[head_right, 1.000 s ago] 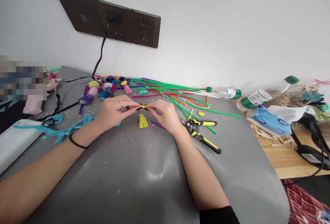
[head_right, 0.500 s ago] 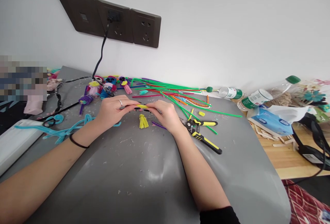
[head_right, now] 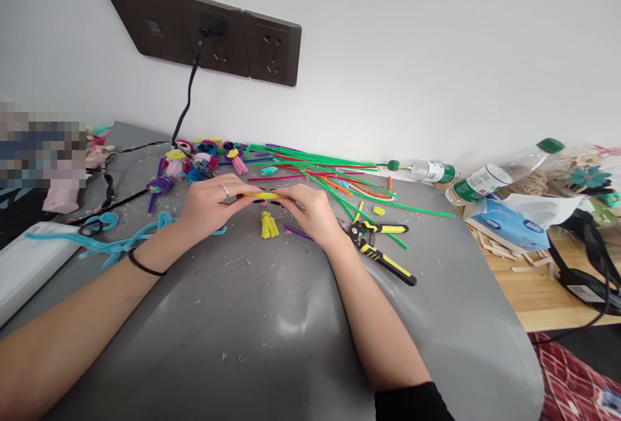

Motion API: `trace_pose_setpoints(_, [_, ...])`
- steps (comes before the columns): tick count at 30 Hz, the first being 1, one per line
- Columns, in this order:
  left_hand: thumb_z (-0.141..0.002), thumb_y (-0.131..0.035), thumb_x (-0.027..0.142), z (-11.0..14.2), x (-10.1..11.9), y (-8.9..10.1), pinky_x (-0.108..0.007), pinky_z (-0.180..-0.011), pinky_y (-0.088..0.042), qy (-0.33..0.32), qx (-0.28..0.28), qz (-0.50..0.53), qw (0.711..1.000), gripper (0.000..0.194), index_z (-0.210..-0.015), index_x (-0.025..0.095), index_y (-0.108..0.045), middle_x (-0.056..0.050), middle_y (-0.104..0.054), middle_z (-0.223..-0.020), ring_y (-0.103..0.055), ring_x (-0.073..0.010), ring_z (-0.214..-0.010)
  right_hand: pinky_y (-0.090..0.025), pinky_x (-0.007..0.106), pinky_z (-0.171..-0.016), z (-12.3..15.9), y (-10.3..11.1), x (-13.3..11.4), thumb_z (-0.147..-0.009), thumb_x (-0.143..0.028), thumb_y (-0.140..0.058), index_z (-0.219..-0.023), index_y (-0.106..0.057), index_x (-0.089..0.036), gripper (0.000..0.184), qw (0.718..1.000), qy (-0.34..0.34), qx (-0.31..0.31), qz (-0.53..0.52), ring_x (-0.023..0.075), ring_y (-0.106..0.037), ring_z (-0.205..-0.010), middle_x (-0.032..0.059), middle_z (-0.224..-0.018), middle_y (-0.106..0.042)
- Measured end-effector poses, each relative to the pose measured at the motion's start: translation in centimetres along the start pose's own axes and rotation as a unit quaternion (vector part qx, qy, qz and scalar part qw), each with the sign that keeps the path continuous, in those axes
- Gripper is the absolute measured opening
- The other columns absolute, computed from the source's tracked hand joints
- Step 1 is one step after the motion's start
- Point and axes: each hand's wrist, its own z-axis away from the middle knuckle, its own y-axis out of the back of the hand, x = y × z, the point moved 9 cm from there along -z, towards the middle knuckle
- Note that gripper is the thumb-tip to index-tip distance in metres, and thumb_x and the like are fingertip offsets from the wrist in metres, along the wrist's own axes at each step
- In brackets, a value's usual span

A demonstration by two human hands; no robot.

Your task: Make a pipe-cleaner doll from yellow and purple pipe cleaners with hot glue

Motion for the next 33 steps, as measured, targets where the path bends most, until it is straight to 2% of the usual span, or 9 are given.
trace_pose_setpoints(5, [-0.101, -0.067, 0.037, -0.2, -0.5, 0.2, -0.024, -0.063, -0.058, 0.058, 0.004, 0.036, 0.998, 0.023, -0.098, 0.020, -0.082, -0.004, -0.082, -0.084, -0.073, -0.0153, -0.071, -0.061, 0.028, -0.079, 0.0, 0.3, 0.0, -0.102, -0.021, -0.064, -0.103, -0.079, -0.020, 0.015, 1.000, 0.002, 0.014, 0.001, 0.0177, -0.078, -0.086, 0.0063, -0.096, -0.083])
trace_pose_setpoints(11, [-0.095, -0.072, 0.038, -0.2, -1.2, 0.2, -0.027, -0.065, -0.062, 0.134, 0.014, 0.087, 0.987, 0.021, -0.088, 0.021, -0.082, -0.004, -0.080, -0.080, -0.074, -0.0165, -0.068, -0.061, 0.028, -0.076, 0.0, 0.6, 0.0, -0.102, -0.021, -0.063, -0.098, -0.078, -0.020, 0.016, 1.000, -0.007, 0.027, -0.009, 0.0173, -0.077, -0.081, 0.0053, -0.091, -0.082])
trace_pose_setpoints(14, [-0.093, -0.072, 0.034, -0.1, -1.3, 0.2, -0.027, -0.063, -0.061, 0.154, 0.023, 0.100, 0.983, 0.018, -0.086, 0.021, -0.082, -0.003, -0.079, -0.077, -0.072, -0.0162, -0.066, -0.061, 0.028, -0.079, 0.0, 0.6, 0.2, -0.101, -0.024, -0.066, -0.107, -0.078, -0.021, 0.014, 0.999, -0.022, 0.030, -0.013, 0.0174, -0.077, -0.082, 0.0051, -0.095, -0.082])
trace_pose_setpoints(17, [-0.091, -0.073, 0.030, -0.1, -1.3, 0.4, -0.026, -0.061, -0.060, 0.153, 0.029, 0.105, 0.982, 0.014, -0.085, 0.020, -0.081, -0.003, -0.078, -0.073, -0.071, -0.0159, -0.064, -0.062, 0.030, -0.083, 0.0, 0.8, 0.3, -0.098, -0.027, -0.072, -0.123, -0.073, -0.022, 0.026, 0.999, -0.035, 0.038, -0.015, 0.0176, -0.076, -0.083, 0.0043, -0.096, -0.081])
trace_pose_setpoints(21, [-0.091, -0.073, 0.028, -0.3, -1.0, 0.5, -0.025, -0.061, -0.060, 0.134, 0.029, 0.108, 0.985, 0.011, -0.089, 0.020, -0.081, -0.003, -0.079, -0.076, -0.072, -0.0155, -0.066, -0.062, 0.030, -0.079, -0.2, 0.8, -0.3, -0.099, -0.024, -0.069, -0.103, -0.076, -0.021, 0.009, 0.999, -0.009, 0.039, -0.011, 0.0176, -0.076, -0.085, 0.0052, -0.096, -0.081])
trace_pose_setpoints(22, [-0.091, -0.074, 0.028, -0.3, -1.0, 0.4, -0.025, -0.061, -0.060, 0.130, 0.025, 0.105, 0.986, 0.011, -0.092, 0.020, -0.081, -0.003, -0.080, -0.079, -0.073, -0.0154, -0.067, -0.062, 0.030, -0.079, -0.2, 0.8, -0.4, -0.100, -0.024, -0.067, -0.099, -0.076, -0.021, 0.009, 0.999, -0.004, 0.040, -0.007, 0.0178, -0.076, -0.085, 0.0054, -0.095, -0.081])
trace_pose_setpoints(27, [-0.094, -0.072, 0.030, -0.3, -0.8, 0.1, -0.026, -0.067, -0.062, 0.108, 0.001, 0.086, 0.990, 0.014, -0.098, 0.021, -0.083, -0.004, -0.082, -0.086, -0.074, -0.0160, -0.071, -0.062, 0.031, -0.078, -0.2, 1.0, -0.5, -0.101, -0.024, -0.066, -0.096, -0.076, -0.021, 0.011, 0.999, 0.000, 0.048, 0.012, 0.0180, -0.076, -0.084, 0.0053, -0.093, -0.081])
trace_pose_setpoints(33, [-0.095, -0.072, 0.030, -0.1, -1.1, 0.3, -0.029, -0.069, -0.063, 0.121, 0.012, 0.075, 0.990, 0.014, -0.094, 0.024, -0.084, -0.003, -0.082, -0.084, -0.075, -0.0173, -0.071, -0.061, 0.030, -0.079, -0.2, 0.9, -0.8, -0.100, -0.021, -0.068, -0.101, -0.076, -0.021, 0.008, 0.999, 0.010, 0.048, -0.001, 0.0167, -0.076, -0.084, 0.0048, -0.095, -0.081])
